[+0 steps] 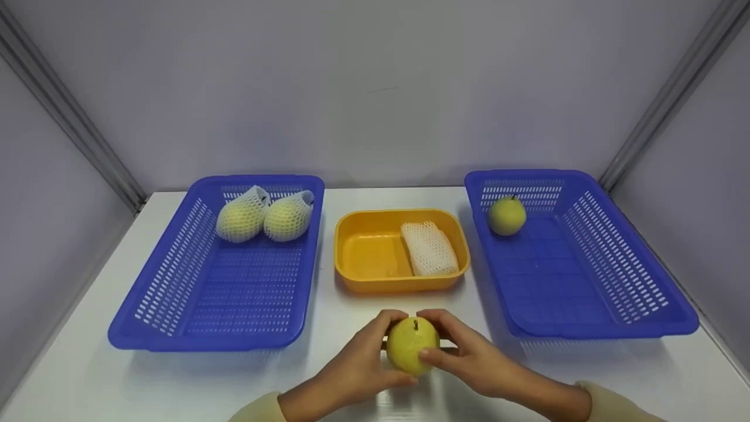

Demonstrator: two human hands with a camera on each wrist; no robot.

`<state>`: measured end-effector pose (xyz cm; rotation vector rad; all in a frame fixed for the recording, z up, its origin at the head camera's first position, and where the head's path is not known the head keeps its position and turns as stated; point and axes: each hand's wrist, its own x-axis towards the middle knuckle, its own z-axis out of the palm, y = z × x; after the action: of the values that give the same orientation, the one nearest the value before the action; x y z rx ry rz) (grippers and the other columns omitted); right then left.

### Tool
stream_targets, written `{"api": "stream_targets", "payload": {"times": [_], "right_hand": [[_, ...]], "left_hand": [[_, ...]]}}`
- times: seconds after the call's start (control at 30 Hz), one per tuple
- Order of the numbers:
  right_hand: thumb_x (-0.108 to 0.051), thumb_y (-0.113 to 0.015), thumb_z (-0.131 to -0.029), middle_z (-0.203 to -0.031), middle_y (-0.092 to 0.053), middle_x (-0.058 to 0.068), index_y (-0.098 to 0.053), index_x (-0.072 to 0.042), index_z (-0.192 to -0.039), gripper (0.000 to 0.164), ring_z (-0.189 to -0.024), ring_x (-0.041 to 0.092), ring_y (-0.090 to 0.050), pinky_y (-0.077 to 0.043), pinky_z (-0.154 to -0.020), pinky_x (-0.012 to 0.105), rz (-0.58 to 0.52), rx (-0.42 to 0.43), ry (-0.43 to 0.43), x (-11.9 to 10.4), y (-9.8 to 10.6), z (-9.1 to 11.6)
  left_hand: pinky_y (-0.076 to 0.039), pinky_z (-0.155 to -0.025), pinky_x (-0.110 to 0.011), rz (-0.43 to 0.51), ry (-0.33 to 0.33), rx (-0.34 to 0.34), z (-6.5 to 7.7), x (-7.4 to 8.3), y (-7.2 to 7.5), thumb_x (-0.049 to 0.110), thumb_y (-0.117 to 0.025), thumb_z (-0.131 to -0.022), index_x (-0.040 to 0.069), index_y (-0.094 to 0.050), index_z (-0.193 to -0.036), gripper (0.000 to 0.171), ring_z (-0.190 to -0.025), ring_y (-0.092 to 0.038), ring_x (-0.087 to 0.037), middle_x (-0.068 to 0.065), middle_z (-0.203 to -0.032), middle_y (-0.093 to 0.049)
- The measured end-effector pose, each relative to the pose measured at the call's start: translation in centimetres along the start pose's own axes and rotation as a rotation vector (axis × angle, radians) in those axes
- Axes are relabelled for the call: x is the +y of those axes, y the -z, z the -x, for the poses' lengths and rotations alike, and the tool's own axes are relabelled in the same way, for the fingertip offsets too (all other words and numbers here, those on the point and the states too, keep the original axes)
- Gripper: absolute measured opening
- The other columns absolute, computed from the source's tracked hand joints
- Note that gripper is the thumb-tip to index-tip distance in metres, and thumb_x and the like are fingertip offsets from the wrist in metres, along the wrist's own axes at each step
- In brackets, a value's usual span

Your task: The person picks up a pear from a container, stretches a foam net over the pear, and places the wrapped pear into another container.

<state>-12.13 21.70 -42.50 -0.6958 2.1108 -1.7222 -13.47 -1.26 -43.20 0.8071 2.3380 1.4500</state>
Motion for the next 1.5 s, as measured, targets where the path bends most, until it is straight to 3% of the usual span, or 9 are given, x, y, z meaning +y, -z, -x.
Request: {"api": "stream_targets", "payload": {"times": [0.47, 0.63, 0.93, 1.33, 1.5], "right_hand": [[-0.014, -0.065, -0.101, -0.14, -0.052, 0.021, -0.041, 0.005, -0.142, 0.051, -0.128, 0.039, -0.051, -0.053, -0.1, 0.036, 0.049, 0.004, -0.072, 3.2, -0.6, -0.6], [-0.016, -0.065, -0.101, -0.142, -0.051, 0.024, -0.039, 0.007, -0.144, 0.055, -0.129, 0.042, -0.05, -0.052, -0.102, 0.041, 0.059, 0.013, -0.075, 3.4, -0.3, -0.9], [-0.02, -0.066, -0.101, -0.14, -0.051, 0.025, -0.038, 0.009, -0.146, 0.06, -0.128, 0.041, -0.051, -0.051, -0.1, 0.031, 0.058, 0.048, -0.081, 3.6, 0.1, -1.9], [-0.02, -0.065, -0.102, -0.141, -0.051, 0.023, -0.039, 0.007, -0.146, 0.058, -0.128, 0.04, -0.051, -0.051, -0.101, 0.032, 0.054, 0.058, -0.095, 3.8, 0.2, -2.0], [-0.02, -0.067, -0.1, -0.142, -0.051, 0.024, -0.04, 0.007, -0.145, 0.059, -0.129, 0.041, -0.051, -0.051, -0.102, 0.038, 0.065, 0.065, -0.092, 3.9, 0.2, -2.0]], "left_hand": [[-0.047, -0.106, -0.042, -0.066, 0.122, 0.014, 0.1, -2.4, -1.5, 0.014, -0.092, -0.075, 0.014, -0.048, -0.134, 0.074, -0.119, -0.056, -0.018, 0.0, -0.128, -0.058], [-0.045, -0.108, -0.046, -0.082, 0.122, 0.034, -0.4, -2.7, -1.7, 0.014, -0.092, -0.074, 0.012, -0.048, -0.135, 0.075, -0.122, -0.056, -0.022, -0.004, -0.131, -0.057], [-0.041, -0.113, -0.05, -0.097, 0.108, 0.07, -1.4, -3.2, -1.6, 0.011, -0.089, -0.077, 0.007, -0.046, -0.14, 0.077, -0.129, -0.053, -0.028, -0.011, -0.138, -0.054], [-0.04, -0.114, -0.047, -0.071, 0.078, 0.027, -1.3, -3.6, -1.1, 0.02, -0.087, -0.081, 0.004, -0.041, -0.147, 0.081, -0.132, -0.05, -0.028, -0.014, -0.144, -0.05], [-0.049, -0.106, -0.041, 0.024, 0.075, 0.029, -1.1, -3.5, -0.6, 0.003, -0.073, -0.082, -0.002, -0.036, -0.149, 0.077, -0.129, -0.051, -0.032, -0.02, -0.142, -0.047]]}}
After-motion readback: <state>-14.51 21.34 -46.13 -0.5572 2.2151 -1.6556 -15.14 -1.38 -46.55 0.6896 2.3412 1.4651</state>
